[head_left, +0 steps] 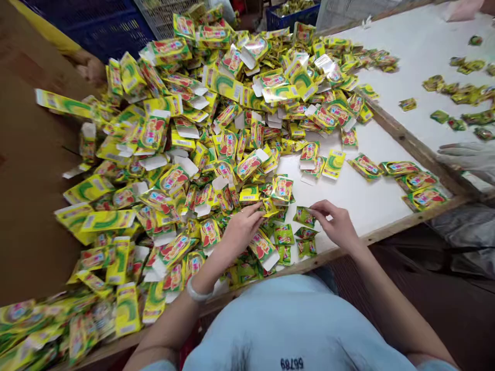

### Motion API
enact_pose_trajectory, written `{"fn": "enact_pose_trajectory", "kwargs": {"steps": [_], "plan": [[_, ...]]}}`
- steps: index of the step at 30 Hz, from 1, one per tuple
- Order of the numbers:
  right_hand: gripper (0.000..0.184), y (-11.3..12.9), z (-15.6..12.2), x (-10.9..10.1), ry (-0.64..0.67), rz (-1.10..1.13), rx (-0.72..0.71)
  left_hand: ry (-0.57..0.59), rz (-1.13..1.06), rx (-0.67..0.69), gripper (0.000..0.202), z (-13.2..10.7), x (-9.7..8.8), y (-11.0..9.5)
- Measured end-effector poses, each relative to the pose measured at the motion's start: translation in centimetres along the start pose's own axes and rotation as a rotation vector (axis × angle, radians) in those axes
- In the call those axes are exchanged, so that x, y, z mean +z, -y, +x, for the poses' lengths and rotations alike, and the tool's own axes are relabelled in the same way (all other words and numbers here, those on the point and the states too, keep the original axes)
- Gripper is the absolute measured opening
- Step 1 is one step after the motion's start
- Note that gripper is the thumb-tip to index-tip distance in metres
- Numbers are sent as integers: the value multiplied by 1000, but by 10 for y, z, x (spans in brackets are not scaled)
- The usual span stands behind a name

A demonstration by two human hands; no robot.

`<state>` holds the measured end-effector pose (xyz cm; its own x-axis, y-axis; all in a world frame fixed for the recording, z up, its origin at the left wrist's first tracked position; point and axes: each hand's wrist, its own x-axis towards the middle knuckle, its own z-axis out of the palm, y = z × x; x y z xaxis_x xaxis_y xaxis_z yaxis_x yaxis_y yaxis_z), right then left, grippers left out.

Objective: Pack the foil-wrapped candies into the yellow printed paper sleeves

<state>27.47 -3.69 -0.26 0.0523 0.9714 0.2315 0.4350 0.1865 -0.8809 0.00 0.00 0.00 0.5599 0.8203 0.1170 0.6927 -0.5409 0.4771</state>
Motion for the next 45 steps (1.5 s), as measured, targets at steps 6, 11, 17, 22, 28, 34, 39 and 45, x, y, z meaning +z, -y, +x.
{"fn": "enact_pose_trajectory", "kwargs": {"steps": [6, 11, 17, 22, 28, 34, 39, 45], "plan": [[7, 24, -6, -3, 241, 78, -191, 116, -299, -100, 28, 0, -36, -35], [10, 53, 9, 18, 222, -8, -524, 273, -502, -151, 35, -5, -43, -60], [15, 47, 5, 17, 259, 46, -533, 191, -858, -313, 57, -15, -21, -62], [15, 25, -5, 16, 208, 183, -155, 226, -968, -386, 53, -5, 3, -64], [38, 6, -16, 15, 349, 402, 336, 217, -611, -77, 33, 47, 6, -51], [24, -24, -16, -28, 226, -353, 213, 267, 76, -163, 46, 141, -6, -32], [12, -44, -14, -44, 350, -538, 206, 302, 324, -313, 56, 182, 7, -26], [22, -48, -10, -42, 293, -198, 221, 288, 279, -291, 47, 168, 0, -15]]}}
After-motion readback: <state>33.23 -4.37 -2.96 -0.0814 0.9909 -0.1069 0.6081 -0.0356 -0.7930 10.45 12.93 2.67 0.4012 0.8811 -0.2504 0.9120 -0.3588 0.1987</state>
